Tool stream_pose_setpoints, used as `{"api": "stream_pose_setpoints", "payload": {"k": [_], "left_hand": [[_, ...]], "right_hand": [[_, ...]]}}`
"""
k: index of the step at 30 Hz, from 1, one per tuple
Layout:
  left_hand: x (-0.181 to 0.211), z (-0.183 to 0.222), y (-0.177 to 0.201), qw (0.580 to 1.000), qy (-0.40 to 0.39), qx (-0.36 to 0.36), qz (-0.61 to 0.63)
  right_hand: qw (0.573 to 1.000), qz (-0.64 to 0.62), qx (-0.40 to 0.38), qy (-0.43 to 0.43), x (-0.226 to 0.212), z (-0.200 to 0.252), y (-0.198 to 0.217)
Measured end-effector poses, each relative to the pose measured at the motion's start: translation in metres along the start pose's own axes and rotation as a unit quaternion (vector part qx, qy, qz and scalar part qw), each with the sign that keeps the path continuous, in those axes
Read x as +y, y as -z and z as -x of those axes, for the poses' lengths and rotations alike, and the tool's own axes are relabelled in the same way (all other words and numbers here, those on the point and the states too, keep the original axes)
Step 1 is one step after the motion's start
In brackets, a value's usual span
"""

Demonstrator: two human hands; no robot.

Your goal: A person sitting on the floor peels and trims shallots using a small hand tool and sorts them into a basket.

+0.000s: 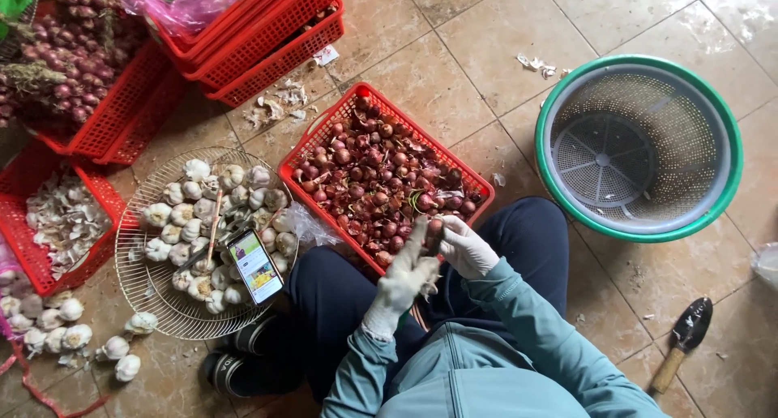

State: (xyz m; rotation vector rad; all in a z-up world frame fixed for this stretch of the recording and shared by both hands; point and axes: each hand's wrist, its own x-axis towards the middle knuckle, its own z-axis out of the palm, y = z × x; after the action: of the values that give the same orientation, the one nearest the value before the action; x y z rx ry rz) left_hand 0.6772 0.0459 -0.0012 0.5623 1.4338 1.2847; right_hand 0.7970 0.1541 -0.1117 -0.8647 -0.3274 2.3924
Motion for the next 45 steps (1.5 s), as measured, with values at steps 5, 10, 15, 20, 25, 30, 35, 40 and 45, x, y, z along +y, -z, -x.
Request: {"api": "stream_pose_setpoints", "payload": {"k": [5,10,15,20,25,30,35,40,45], "left_hand": [[-0.019,-0.012,-0.013,0.901,0.043,0.096,-0.422],[-0.036,-0.020,-0.019,0.895,-0.028,0.150,-0.418],[-0.016,-0.013,-0.003,0.992,-0.007,0.088,0.088],[-0.001,-0.005,-0.007,0.995,0.060,0.053,-0.052],[0.002,-0.013,-0.019,0.921,0.123,0.083,-0.359],[-0.026,-0.027,-0.020,0.913,0.139,0.158,-0.350],[-0.027,-0.023,0.001,0.971,0.023,0.075,0.224],[0.020,0.004,-0.010,0.996,-0.064,-0.040,-0.048],[-0.054,-0.030,-0.021,0.855,-0.069,0.195,-0.475]], "right_hand": [[1.000,-0.024,-0.005,0.014,-0.006,0.015,-0.019],[1.000,-0.021,0.009,-0.007,0.006,0.000,0.008],[1.000,0.000,-0.004,-0.019,-0.017,0.024,-0.034],[1.000,0.004,0.023,0.001,-0.020,0.025,-0.044],[0.999,-0.005,0.035,0.007,-0.008,0.018,-0.026],[0.999,-0.004,0.040,-0.012,-0.016,0.022,-0.033],[1.000,0.007,0.009,0.011,-0.028,0.037,-0.057],[0.999,0.022,0.026,0.026,-0.008,0.014,-0.018],[0.998,0.035,0.049,0.027,-0.007,0.016,-0.018]]}}
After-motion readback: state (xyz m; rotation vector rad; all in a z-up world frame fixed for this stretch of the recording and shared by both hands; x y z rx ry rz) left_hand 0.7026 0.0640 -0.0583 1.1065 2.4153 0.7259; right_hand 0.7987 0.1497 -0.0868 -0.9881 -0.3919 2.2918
